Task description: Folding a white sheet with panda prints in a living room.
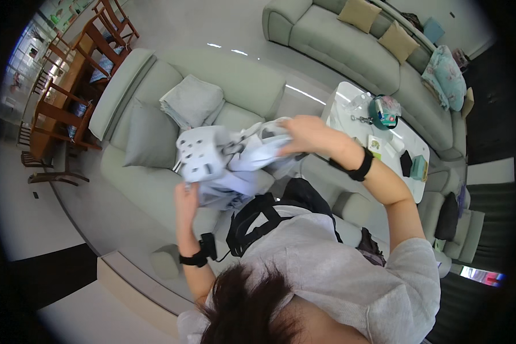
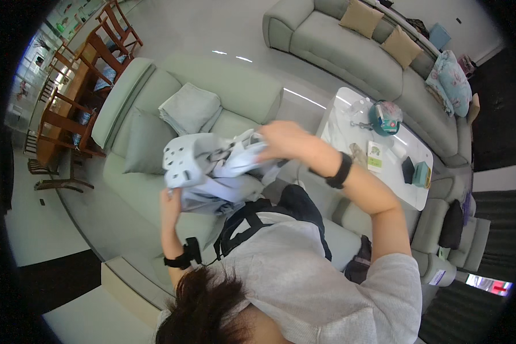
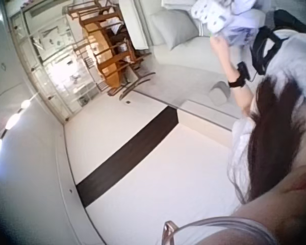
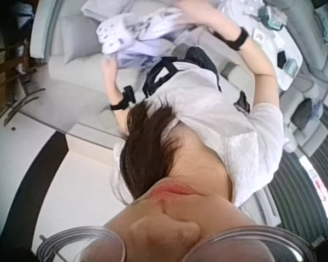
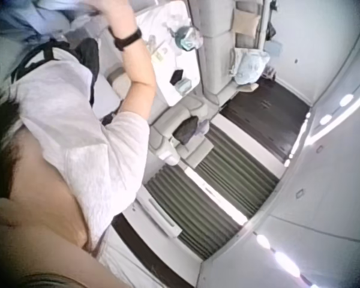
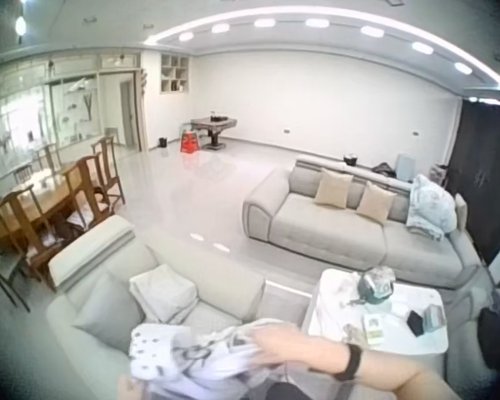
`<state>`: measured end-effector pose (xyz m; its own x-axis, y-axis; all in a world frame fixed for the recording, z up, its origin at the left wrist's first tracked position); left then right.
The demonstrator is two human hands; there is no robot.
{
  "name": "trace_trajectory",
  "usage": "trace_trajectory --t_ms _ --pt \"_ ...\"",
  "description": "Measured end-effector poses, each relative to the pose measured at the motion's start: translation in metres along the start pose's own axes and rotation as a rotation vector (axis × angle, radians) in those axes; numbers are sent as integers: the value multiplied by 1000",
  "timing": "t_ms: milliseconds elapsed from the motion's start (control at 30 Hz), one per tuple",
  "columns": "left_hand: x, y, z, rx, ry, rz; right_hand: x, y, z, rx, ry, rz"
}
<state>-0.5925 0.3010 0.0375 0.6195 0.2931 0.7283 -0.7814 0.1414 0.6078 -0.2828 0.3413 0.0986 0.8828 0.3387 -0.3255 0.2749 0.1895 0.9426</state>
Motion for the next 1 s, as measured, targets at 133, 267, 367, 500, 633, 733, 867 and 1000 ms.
trace_trajectory --t_ms 133,267,367,500,633,733,867,1000 --pt "-89 57 -13 538 79 181 127 -36 66 -638 -402 461" --pt "-97 108 -8 668 78 692 286 -60 160 -212 -600 348" --pt "-60 118 -13 843 59 766 311 -3 149 -122 -986 38" --pt "6 99 -43 784 -63 728 314 79 149 1039 -933 -223" --pt "123 52 -82 752 -190 792 295 150 133 1442 -568 -655" --pt "182 32 -106 585 -279 905 267 189 120 1603 -395 -600" --pt "210 28 -128 590 -338 940 249 219 164 1781 -155 -469" --pt "242 -27 -99 610 -370 966 253 208 213 1706 142 -587"
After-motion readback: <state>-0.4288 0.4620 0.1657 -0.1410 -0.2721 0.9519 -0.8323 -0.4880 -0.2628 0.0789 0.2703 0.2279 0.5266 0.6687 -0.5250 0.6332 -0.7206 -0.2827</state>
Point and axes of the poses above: each hand's wrist, its own z-axis away from the middle knuckle, its own y-axis out of the back of the hand, x = y × z, the point moved 2 cm from there along -z, towards the middle knuckle, and after that the axes turned 2 degrees about z, right-handed, at the moved point
